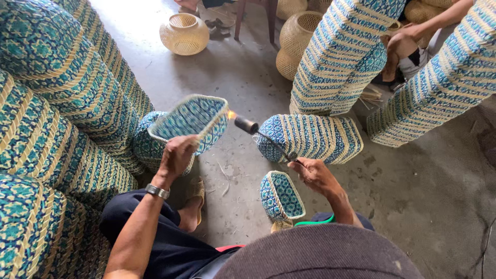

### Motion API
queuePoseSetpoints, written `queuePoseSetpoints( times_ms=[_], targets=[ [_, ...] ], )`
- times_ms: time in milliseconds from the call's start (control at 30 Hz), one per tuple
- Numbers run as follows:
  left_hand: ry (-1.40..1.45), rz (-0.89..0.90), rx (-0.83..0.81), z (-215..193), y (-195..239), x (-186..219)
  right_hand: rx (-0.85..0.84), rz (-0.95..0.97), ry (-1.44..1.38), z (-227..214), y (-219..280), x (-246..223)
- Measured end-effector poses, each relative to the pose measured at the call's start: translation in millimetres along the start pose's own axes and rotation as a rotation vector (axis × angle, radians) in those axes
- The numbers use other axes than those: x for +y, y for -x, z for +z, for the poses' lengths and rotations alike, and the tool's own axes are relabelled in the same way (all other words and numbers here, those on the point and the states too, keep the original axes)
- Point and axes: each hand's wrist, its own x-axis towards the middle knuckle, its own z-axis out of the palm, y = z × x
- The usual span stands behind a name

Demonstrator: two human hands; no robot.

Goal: The person uses a handheld blowtorch to apply heat to the surface of small woven baskets, rotating each basket to treat all sides. The person handles the baskets one at a time, moving them between stacks during the process.

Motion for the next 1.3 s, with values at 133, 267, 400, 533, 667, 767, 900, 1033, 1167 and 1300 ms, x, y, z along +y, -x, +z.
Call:
queuePoseSetpoints(
  times_ms=[133,267,400,533,667,767,900,1033,1167,1300],
  targets=[
    [-0.265,0.134,-0.097,1.8,1.6,15.6,0.034,-0.069,0.094,1.8,-0.7,-7.4],
    [-0.402,0.270,-0.202,-1.4,5.7,23.3,0.111,-0.104,0.196,0.3,-0.4,-13.2],
    [-0.491,0.371,-0.334,-4.9,10.8,25.5,0.060,0.007,0.187,-3.8,-4.7,-15.7],
    [-0.536,0.420,-0.365,-4.8,17.5,24.9,0.064,-0.017,0.224,-4.6,-9.5,-14.1],
    [-0.527,0.434,-0.420,-1.5,27.1,26.2,0.064,-0.036,0.176,-7.7,-17.3,-14.4],
    [-0.487,0.459,-0.404,1.5,36.2,28.1,0.029,0.033,0.186,-11.2,-25.9,-15.5],
    [-0.480,0.415,-0.470,7.0,43.0,33.9,0.043,-0.036,0.235,-17.1,-43.7,-21.5],
    [-0.434,0.427,-0.473,15.2,48.6,42.2,0.067,-0.317,0.356,-10.7,-62.2,-38.2],
    [-0.385,0.434,-0.526,34.2,48.0,48.6,-0.051,-0.094,0.191,11.3,-69.8,-59.1],
    [-0.381,0.437,-0.482,44.2,52.0,45.2,-0.003,-0.225,0.254,20.1,-67.3,-57.5]
  ],
)
